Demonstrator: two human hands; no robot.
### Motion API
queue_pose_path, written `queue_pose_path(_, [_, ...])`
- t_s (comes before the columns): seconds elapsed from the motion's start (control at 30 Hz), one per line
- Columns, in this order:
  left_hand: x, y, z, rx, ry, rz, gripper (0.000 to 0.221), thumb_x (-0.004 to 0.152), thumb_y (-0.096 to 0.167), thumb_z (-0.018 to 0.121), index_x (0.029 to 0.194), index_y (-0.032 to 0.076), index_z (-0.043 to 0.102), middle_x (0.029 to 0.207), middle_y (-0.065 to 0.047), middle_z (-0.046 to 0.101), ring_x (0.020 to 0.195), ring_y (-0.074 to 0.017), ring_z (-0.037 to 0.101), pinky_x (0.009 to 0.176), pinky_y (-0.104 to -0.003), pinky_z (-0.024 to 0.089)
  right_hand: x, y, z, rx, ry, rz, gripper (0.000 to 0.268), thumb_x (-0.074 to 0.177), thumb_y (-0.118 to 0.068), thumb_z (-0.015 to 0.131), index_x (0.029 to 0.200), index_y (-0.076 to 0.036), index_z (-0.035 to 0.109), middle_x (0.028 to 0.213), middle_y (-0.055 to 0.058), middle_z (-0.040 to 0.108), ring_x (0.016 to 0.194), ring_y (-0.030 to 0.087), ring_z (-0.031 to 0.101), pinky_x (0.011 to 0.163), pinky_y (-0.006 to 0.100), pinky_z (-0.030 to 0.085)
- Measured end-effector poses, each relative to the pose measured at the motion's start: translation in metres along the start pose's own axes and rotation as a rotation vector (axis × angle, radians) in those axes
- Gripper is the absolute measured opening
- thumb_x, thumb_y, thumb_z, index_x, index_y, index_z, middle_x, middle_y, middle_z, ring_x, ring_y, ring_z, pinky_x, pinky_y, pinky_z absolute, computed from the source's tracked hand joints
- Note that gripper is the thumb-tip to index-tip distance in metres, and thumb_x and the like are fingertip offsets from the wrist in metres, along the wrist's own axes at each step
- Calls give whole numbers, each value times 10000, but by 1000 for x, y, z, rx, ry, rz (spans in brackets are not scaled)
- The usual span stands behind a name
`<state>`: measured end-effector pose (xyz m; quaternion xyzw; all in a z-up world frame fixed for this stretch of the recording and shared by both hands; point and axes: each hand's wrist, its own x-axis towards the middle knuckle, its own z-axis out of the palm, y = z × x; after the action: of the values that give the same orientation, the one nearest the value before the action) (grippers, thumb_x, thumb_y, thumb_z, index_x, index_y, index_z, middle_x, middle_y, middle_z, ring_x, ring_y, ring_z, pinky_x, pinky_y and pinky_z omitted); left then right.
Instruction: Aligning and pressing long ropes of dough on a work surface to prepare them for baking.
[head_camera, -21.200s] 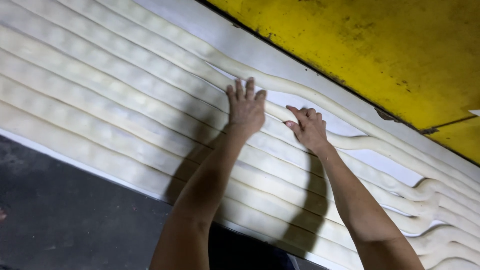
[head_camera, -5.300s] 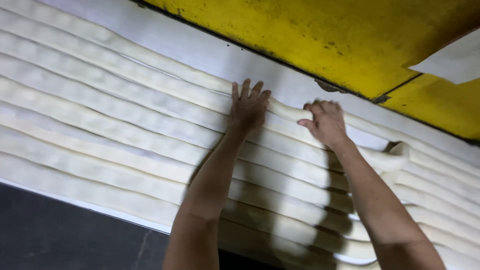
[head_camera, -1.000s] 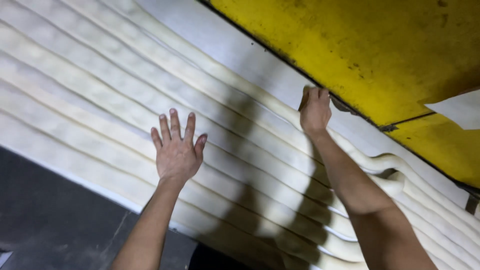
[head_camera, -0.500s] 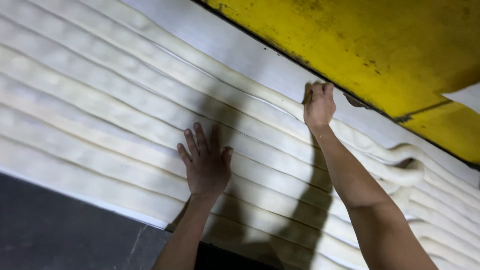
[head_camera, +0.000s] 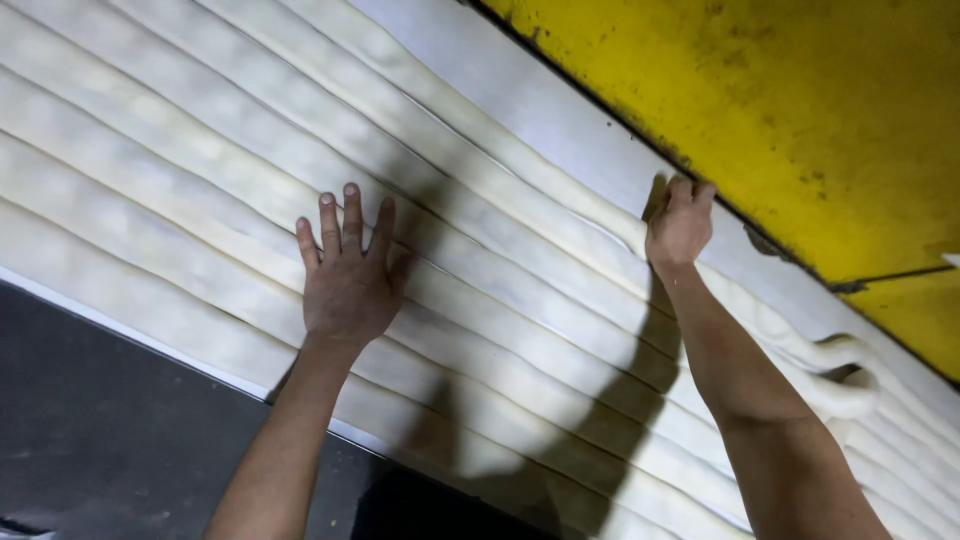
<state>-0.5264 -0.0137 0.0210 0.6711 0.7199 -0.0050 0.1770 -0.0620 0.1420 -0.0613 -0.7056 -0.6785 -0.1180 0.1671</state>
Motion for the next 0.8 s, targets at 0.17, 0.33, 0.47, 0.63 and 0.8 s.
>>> queue_pose_path(0.17, [3,7,-20,-30,-76,-34,739,1024,630,319,1656,285,152,1736,-118,36,1589,-370,-22,1248,-604,-47,33,-32,-31,177,2,40,317,886,54,647,1145,-99,546,1188,109,409,1050,414,615,892,511,527])
queue_pose_path(0.33, [1,6,-28,-49,-169,-60,742,1030,620,312,1649,247,146,1730,-152,0,1582,-400,-37,1241,-622,-35,16,-39,17,80,60,-29,394,784,31,699,1100,-106,506,1107,118,419,975,423,567,813,517,498])
queue_pose_path(0.47, [-4,1,-15,-47,-21,1,712,1054,603,255,1654,226,190,1697,-195,153,1571,-425,61,1227,-656,40,38,-59,-3,91,-216,-36,289,923,33,600,1189,-74,563,1274,158,416,1103,461,603,897,560,514])
queue_pose_path(0.63, [4,2,4,40,11,11,724,1033,623,301,1650,248,242,1640,-197,305,1549,-428,179,1210,-680,132,40,-71,8,180,349,-101,255,928,82,551,1097,-89,467,1040,126,417,918,424,572,782,481,453])
queue_pose_path(0.8, [2,-2,9,8,194,94,716,1049,597,310,1642,201,241,1669,-247,217,1541,-470,160,1177,-698,165,32,-86,17,42,-80,37,90,995,-67,598,1030,-121,535,1176,92,458,1007,416,638,848,532,538])
